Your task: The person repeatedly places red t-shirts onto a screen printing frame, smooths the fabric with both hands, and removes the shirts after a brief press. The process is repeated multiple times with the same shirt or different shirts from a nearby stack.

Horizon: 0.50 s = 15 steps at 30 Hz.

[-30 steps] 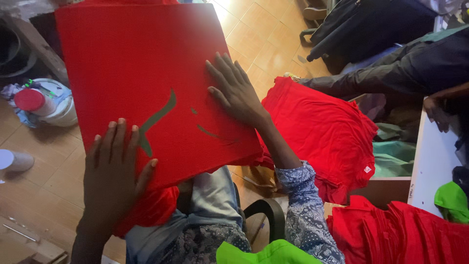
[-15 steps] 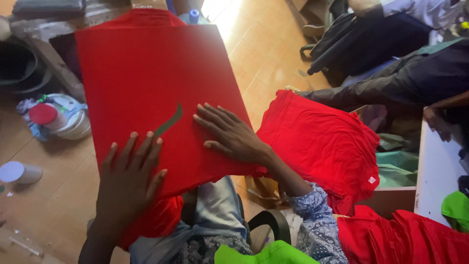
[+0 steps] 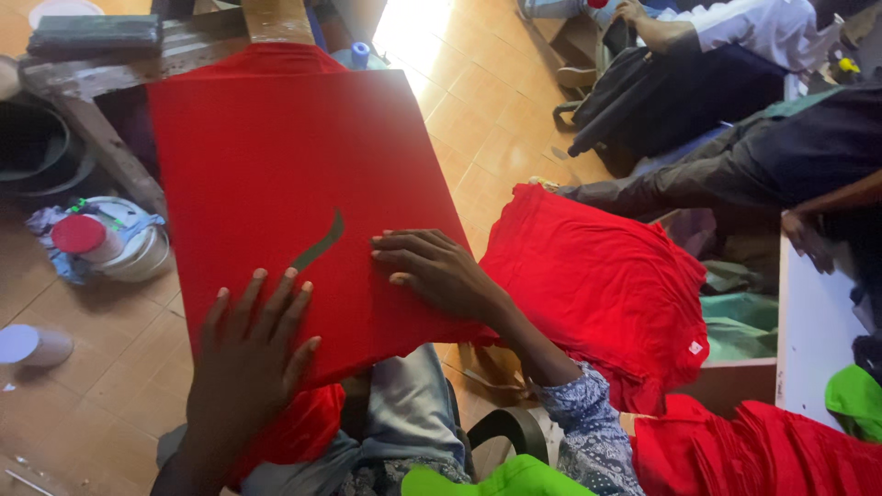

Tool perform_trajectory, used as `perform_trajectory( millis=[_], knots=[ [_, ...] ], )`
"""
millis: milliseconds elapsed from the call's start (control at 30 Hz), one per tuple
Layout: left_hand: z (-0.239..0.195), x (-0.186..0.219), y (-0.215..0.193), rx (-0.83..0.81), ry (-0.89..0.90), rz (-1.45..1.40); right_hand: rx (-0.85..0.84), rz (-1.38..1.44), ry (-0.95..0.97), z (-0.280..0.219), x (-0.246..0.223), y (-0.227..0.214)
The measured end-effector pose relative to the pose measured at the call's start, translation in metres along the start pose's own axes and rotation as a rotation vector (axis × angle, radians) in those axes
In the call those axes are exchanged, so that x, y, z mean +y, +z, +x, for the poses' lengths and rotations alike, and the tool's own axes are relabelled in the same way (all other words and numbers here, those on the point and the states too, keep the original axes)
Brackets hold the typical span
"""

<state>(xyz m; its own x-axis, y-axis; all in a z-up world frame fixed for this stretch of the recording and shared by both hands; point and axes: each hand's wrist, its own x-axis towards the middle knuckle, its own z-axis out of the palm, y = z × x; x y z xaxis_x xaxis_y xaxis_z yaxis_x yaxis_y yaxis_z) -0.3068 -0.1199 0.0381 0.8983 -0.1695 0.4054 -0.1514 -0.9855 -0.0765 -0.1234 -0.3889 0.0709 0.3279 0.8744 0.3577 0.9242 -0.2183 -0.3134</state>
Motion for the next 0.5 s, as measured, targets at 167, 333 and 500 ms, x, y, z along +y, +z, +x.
perform_trajectory(
  millis=[167,333,500],
  knots=[
    [0.001,0.000,-0.003,0.016,-0.046,-0.079,0.081,0.016,-0.003,0.006,-0.007,-0.002],
    [0.002,-0.001,-0.008,0.045,-0.073,-0.037,0.008,-0.035,0.005,0.012,-0.017,-0.006],
    [0.000,-0.003,-0.007,0.049,-0.097,-0.176,-0.044,-0.034,0.044,0.010,-0.012,0.000]
  ],
)
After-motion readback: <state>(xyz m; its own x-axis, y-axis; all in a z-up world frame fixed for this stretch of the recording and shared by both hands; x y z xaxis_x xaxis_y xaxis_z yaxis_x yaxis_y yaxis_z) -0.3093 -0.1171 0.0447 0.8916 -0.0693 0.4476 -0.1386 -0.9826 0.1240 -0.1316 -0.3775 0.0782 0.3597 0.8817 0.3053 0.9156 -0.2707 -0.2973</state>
